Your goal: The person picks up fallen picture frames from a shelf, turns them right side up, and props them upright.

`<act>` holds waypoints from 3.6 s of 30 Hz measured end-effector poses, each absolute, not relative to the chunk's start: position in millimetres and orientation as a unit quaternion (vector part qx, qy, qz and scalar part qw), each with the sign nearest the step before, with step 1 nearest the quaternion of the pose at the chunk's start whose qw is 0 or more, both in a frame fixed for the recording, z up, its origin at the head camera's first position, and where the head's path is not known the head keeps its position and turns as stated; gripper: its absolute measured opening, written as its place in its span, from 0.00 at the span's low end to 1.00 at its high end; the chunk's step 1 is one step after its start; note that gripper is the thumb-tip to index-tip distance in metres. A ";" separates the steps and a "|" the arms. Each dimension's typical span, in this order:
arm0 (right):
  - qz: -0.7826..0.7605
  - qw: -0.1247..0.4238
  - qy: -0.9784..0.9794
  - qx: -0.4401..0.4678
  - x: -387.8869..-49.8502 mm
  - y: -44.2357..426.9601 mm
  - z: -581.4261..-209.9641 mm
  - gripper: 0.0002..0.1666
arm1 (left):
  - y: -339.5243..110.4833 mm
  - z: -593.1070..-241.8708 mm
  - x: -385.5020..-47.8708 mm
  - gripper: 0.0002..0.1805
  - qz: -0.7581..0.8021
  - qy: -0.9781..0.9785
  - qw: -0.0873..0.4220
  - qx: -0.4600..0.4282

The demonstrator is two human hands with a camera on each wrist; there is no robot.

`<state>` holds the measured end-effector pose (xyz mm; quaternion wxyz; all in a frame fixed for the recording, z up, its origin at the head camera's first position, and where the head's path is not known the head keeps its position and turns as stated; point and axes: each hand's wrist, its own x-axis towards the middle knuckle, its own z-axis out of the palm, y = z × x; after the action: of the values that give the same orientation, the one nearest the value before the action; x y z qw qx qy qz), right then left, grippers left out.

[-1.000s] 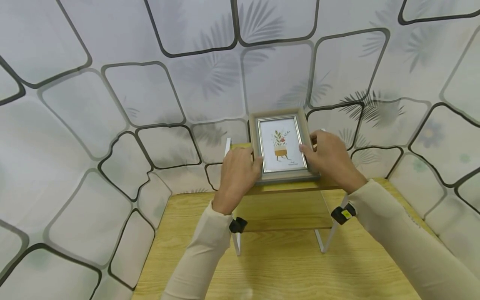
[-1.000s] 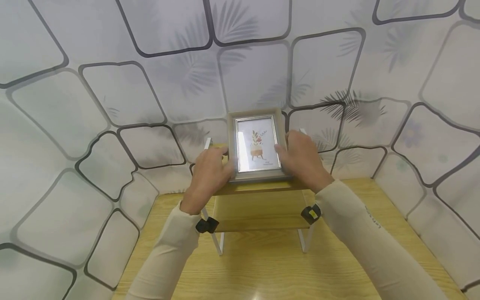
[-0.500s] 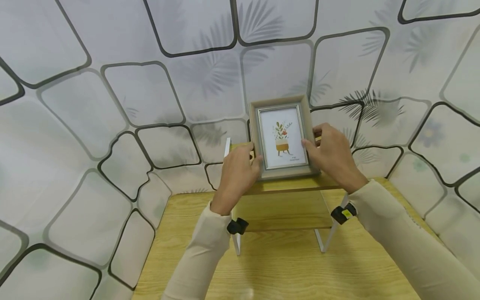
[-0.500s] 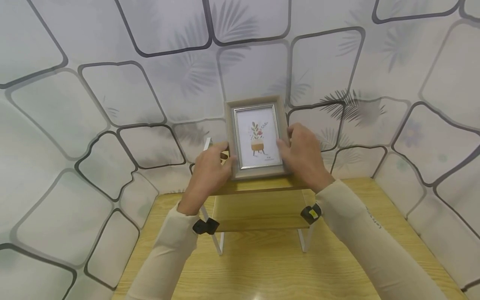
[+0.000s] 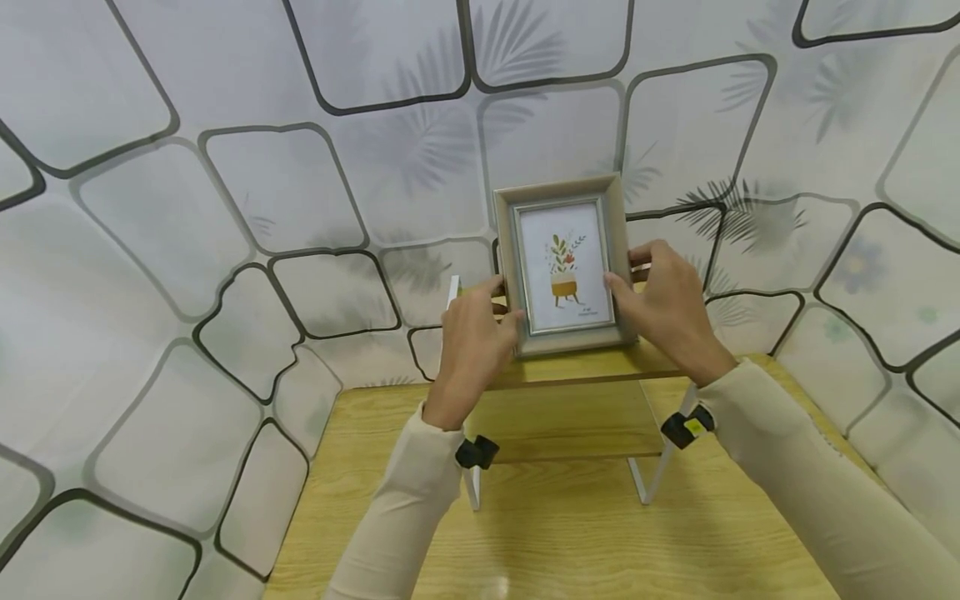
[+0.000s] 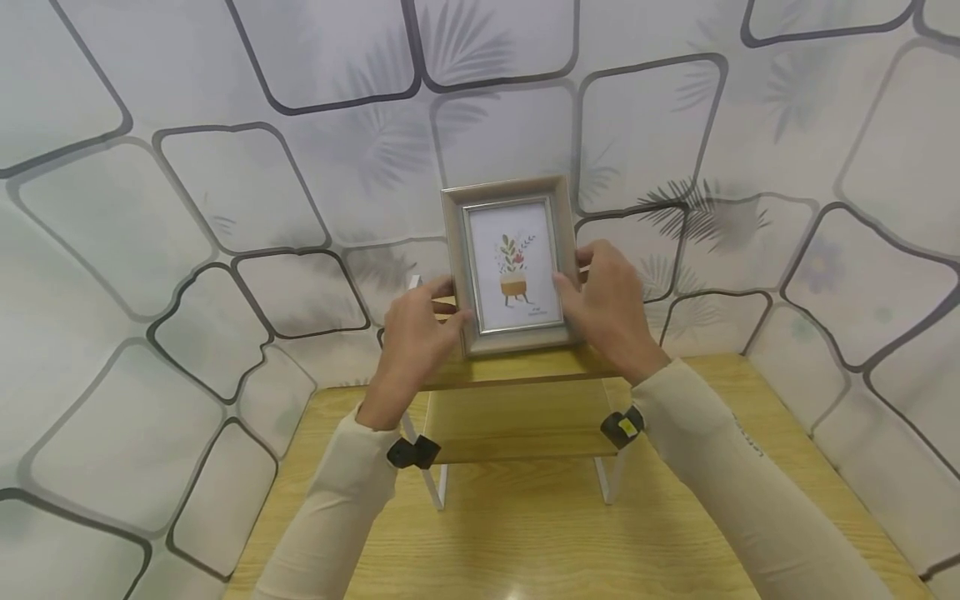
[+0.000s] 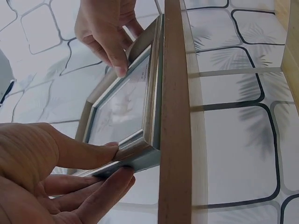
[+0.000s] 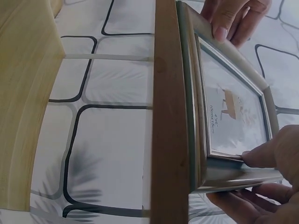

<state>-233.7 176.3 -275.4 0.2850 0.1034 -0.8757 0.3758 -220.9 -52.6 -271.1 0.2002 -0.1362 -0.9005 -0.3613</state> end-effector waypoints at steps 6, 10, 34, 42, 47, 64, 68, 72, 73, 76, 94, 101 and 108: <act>0.390 0.302 -0.863 0.106 -233.3 176.4 -276.4 0.21 | -51.2 -271.3 -221.8 0.27 -0.379 -0.891 0.212 -0.131; 0.399 0.311 -0.856 0.107 -233.5 176.0 -276.9 0.21 | -50.6 -271.7 -222.5 0.27 -0.393 -0.885 0.217 -0.126; 0.448 0.344 -0.812 0.145 -233.1 177.4 -286.8 0.22 | -50.0 -275.1 -222.1 0.29 -0.404 -0.870 0.245 -0.143; 0.447 0.342 -0.815 0.139 -230.0 176.3 -285.7 0.25 | -51.8 -275.5 -222.5 0.28 -0.401 -0.871 0.244 -0.147; 0.455 0.403 -0.779 0.155 -226.7 171.8 -271.8 0.34 | -53.1 -275.6 -222.4 0.29 -0.393 -0.877 0.234 -0.149; 0.288 0.481 -0.791 0.245 -222.3 92.8 -180.6 0.45 | -57.7 -276.8 -224.0 0.28 -0.406 -0.866 0.241 -0.162; 0.231 0.409 -0.859 0.203 -221.7 79.0 -181.6 0.51 | -57.4 -277.5 -222.9 0.25 -0.415 -0.863 0.234 -0.166; 0.177 0.370 -0.895 0.176 -223.0 72.7 -186.7 0.55 | -56.9 -278.6 -222.7 0.25 -0.421 -0.861 0.229 -0.168; 0.166 0.367 -0.899 0.174 -223.3 71.8 -188.0 0.55 | -56.9 -278.9 -223.0 0.25 -0.420 -0.862 0.230 -0.169; 0.143 0.367 -0.903 0.171 -224.3 70.1 -191.5 0.54 | -57.1 -279.3 -223.2 0.25 -0.416 -0.862 0.235 -0.171; 0.179 0.393 -0.879 0.205 -225.5 73.2 -199.4 0.47 | -56.7 -281.0 -219.7 0.23 -0.414 -0.856 0.250 -0.183; 0.191 0.389 -0.876 0.210 -224.6 75.1 -199.2 0.47 | -55.6 -279.2 -215.4 0.22 -0.417 -0.853 0.250 -0.189; 0.181 0.381 -0.882 0.211 -223.0 76.2 -199.6 0.50 | -55.1 -279.8 -213.7 0.22 -0.422 -0.851 0.252 -0.183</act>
<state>-223.0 76.2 -199.6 0.3809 0.2109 -0.8820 0.1805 -213.7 -55.1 -279.8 0.2523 -0.1826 -0.8512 -0.4224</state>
